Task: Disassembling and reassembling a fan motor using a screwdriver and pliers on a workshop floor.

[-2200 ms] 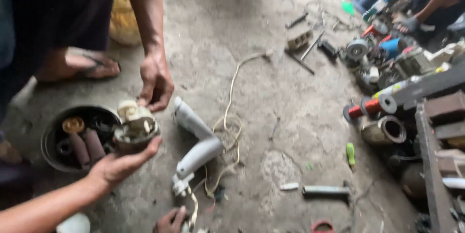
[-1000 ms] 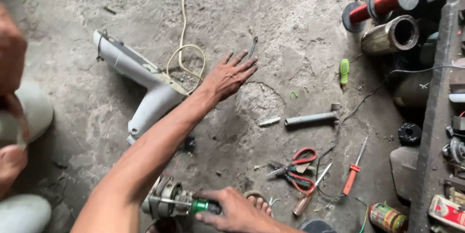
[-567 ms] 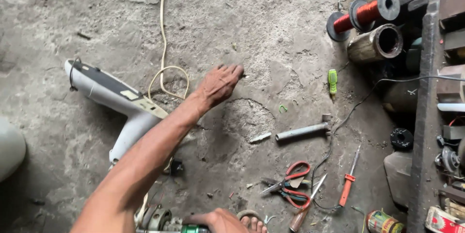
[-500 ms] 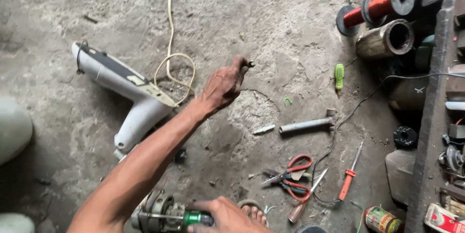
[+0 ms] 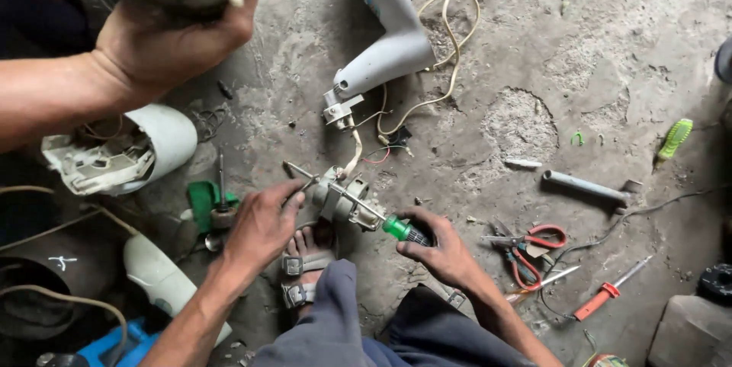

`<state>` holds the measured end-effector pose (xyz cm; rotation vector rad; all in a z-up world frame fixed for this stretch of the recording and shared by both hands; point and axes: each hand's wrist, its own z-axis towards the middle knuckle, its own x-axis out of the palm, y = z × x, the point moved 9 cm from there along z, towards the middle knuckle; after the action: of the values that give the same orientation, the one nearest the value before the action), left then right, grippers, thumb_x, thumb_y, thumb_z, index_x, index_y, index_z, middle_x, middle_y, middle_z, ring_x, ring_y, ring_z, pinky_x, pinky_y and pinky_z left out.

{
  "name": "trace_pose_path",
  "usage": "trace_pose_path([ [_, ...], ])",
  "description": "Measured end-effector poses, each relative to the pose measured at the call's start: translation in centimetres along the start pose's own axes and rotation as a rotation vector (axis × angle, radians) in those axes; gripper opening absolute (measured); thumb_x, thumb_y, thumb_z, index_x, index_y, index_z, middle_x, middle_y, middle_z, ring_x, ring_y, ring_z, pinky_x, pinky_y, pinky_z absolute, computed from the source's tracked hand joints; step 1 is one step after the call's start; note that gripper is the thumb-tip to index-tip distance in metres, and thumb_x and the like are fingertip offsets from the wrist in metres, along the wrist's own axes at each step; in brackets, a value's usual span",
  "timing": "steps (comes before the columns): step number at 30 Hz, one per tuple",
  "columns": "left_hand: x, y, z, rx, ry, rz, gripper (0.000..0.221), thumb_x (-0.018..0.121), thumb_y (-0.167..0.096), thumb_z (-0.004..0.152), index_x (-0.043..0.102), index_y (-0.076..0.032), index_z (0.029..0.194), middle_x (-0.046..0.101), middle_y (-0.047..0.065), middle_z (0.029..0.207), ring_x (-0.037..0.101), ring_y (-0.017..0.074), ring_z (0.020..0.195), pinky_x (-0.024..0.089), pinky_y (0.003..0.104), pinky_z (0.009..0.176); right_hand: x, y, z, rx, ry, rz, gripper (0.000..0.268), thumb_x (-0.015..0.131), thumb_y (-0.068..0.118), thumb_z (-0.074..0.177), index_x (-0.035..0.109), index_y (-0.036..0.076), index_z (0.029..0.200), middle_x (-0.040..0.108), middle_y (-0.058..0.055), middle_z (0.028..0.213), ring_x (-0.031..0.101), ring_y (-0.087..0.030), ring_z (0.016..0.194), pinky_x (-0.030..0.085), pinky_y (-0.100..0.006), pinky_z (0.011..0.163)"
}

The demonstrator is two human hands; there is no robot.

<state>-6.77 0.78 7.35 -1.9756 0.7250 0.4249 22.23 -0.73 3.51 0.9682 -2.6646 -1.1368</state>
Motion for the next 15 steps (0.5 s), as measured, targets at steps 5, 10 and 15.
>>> trace_pose_path([
  [5,1.3,1.2,0.6,-0.033,-0.035,0.001,0.023,0.069,-0.029,0.092,0.078,-0.014,0.107,0.080,0.013,0.093,0.075,0.0396,0.093,0.058,0.053,0.081,0.1,0.7,0.1,0.017,-0.030,0.075,0.054,0.085,0.013,0.073,0.071,0.002,0.123,0.066,-0.013,0.084,0.067,-0.021,0.068,0.058,-0.033,0.058],
  [10,1.1,0.5,1.1,-0.058,0.019,0.028,0.023,0.066,-0.030,0.092,0.081,-0.014,0.099,0.080,0.013,0.090,0.074,0.0429,0.092,0.058,0.055,0.079,0.4,0.9,-0.2,0.004,-0.030,0.060,0.054,0.085,0.013,0.073,0.071,0.000,0.124,0.066,-0.017,0.087,0.066,-0.022,0.068,0.059,-0.034,0.057],
  [15,2.6,1.5,1.8,-0.100,0.074,0.168,0.026,0.063,-0.037,0.091,0.081,-0.021,0.101,0.080,0.010,0.093,0.074,0.0407,0.095,0.059,0.055,0.082,0.3,1.1,-0.3,-0.055,-0.032,-0.053,0.055,0.085,0.019,0.075,0.070,0.001,0.125,0.071,-0.023,0.097,0.068,-0.028,0.085,0.057,-0.045,0.076],
])
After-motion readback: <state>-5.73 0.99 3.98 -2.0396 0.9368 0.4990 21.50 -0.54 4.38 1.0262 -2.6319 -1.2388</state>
